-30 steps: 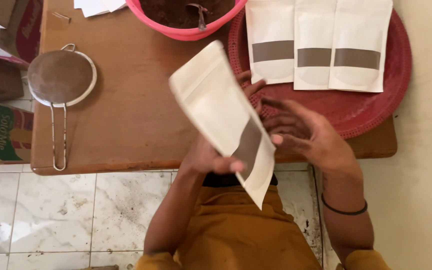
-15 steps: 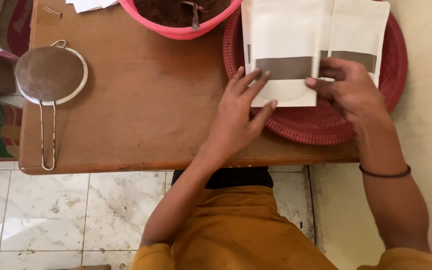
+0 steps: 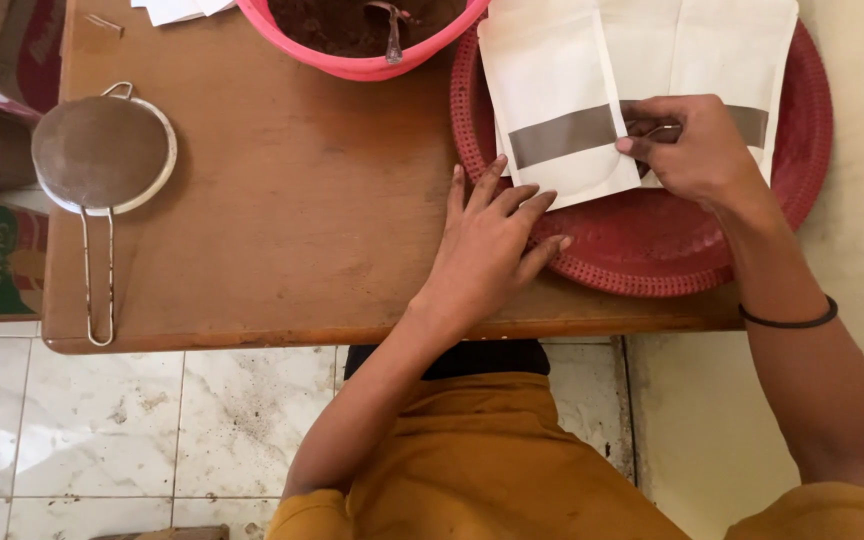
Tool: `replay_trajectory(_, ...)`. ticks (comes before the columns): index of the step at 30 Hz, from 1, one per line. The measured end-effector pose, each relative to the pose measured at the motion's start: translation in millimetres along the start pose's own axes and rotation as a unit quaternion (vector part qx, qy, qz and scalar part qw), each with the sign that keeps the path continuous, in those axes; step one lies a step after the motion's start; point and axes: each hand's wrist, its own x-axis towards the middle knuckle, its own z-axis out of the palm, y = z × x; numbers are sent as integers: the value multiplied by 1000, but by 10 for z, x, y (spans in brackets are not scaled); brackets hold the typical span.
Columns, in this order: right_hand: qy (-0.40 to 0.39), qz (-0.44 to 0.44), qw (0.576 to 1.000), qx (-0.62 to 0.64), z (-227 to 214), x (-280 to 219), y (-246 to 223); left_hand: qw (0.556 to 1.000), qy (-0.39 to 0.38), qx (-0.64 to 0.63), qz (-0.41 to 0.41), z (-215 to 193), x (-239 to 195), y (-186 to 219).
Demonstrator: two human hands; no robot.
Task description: Filling white coffee pouches with ground coffee using a spoon from a bowl
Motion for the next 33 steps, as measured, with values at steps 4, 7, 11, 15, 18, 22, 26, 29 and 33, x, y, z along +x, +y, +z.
replay_trajectory(4, -13, -9, 997, -73, -27, 12, 44, 1000, -1, 22, 1, 44, 2, 4)
replay_trajectory(7, 11, -62, 985, -160, 38, -21, 32, 999, 0, 42, 2, 78, 0, 18)
replay_trajectory(11, 25, -156, 957, -242, 134, -132, 36, 998, -7, 65, 3, 105, 6, 31)
replay_trajectory(15, 69, -233, 920, -308, 315, -192, 362, 998, -38, 45, -17, 40, 23, 56)
replay_trajectory(18, 96, -241, 911, -319, 386, -342, 257, 1000, -3, 28, -1, -44, -3, 17)
replay_trajectory(22, 124, -280, 908, -286, 399, -509, 18, 996, 90, 2, 23, -259, 9, -199)
replay_trajectory(26, 108, -339, 912, -203, 409, -628, -542, 981, 191, -6, -18, -825, 103, -353)
replay_trajectory(29, 78, -365, 905, -204, 527, -531, -752, 978, 192, 76, -40, -872, 210, -899)
replay_trajectory(33, 50, -359, 908, -209, 794, -443, -969, 972, 204, 104, -61, -916, 318, -1288)
